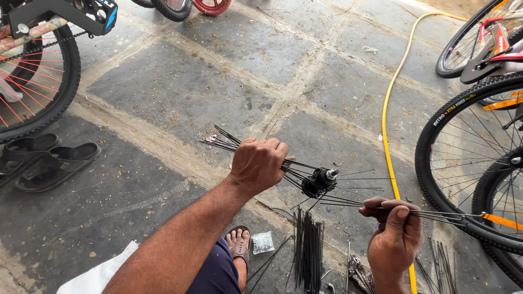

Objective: The person inserts multiple black bicycle spokes into the holes of a bicycle hub, holding the hub in one hand and feeding spokes with the other. The person repeatedly inserts spokes and adjusts their positions around the hub.

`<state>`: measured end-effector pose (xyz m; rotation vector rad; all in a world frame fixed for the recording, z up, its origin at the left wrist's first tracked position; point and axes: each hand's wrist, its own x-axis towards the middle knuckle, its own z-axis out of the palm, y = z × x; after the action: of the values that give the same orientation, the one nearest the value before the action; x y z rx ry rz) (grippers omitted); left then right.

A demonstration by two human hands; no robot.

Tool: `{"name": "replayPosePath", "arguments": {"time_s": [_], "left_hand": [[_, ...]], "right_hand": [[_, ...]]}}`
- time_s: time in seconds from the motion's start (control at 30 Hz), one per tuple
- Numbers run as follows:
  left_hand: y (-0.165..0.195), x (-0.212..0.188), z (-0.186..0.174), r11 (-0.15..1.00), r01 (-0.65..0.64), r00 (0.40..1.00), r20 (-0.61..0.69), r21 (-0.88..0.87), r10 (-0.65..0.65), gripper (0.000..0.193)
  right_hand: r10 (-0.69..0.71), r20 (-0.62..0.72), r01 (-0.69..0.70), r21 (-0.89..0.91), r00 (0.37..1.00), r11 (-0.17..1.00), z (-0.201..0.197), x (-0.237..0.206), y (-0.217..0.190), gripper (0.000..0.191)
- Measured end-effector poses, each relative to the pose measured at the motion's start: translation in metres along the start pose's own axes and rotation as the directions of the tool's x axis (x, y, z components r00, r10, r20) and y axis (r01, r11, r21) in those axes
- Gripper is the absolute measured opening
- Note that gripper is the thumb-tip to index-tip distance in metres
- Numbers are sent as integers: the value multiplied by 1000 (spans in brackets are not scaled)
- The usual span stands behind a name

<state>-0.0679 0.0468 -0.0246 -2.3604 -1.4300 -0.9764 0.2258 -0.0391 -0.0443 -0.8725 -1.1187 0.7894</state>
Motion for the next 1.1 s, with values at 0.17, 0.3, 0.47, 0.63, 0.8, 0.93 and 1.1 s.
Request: {"name": "replayPosePath", "arguments": {"time_s": [0.17,0.3,0.47,0.63,0.8,0.93,1.1], "left_hand": [[1,0,0,1000,-14,1000,-23,-19,14,29],[0,0,-2,1000,-15,1000,0,-10,15,32],[4,-2,-1,998,-56,998,-9,10,56,19],[2,-2,1,999,-43,999,-13,-23,43,18],[-8,-2,5,1000,-26,998,66,8,25,5],[-11,-7,7,997,-76,997,19,-33,76,8],[-9,-5,8,989,-124,988,81,-82,131,14]], "right_hand": [[8,58,-9,15,998,1000,0,1,-3,27],[25,80,-22,-43,996,999,11,6,-11,26],[230,149,-63,-695,962,716,36,24,-36,23],[664,136,-80,-956,735,284,57,36,-54,26],[554,123,-162,-885,823,436,39,22,-84,27],[-85,123,148,-732,989,664,8,16,-122,29],[-165,158,215,-383,973,898,-2,29,-118,21]]}}
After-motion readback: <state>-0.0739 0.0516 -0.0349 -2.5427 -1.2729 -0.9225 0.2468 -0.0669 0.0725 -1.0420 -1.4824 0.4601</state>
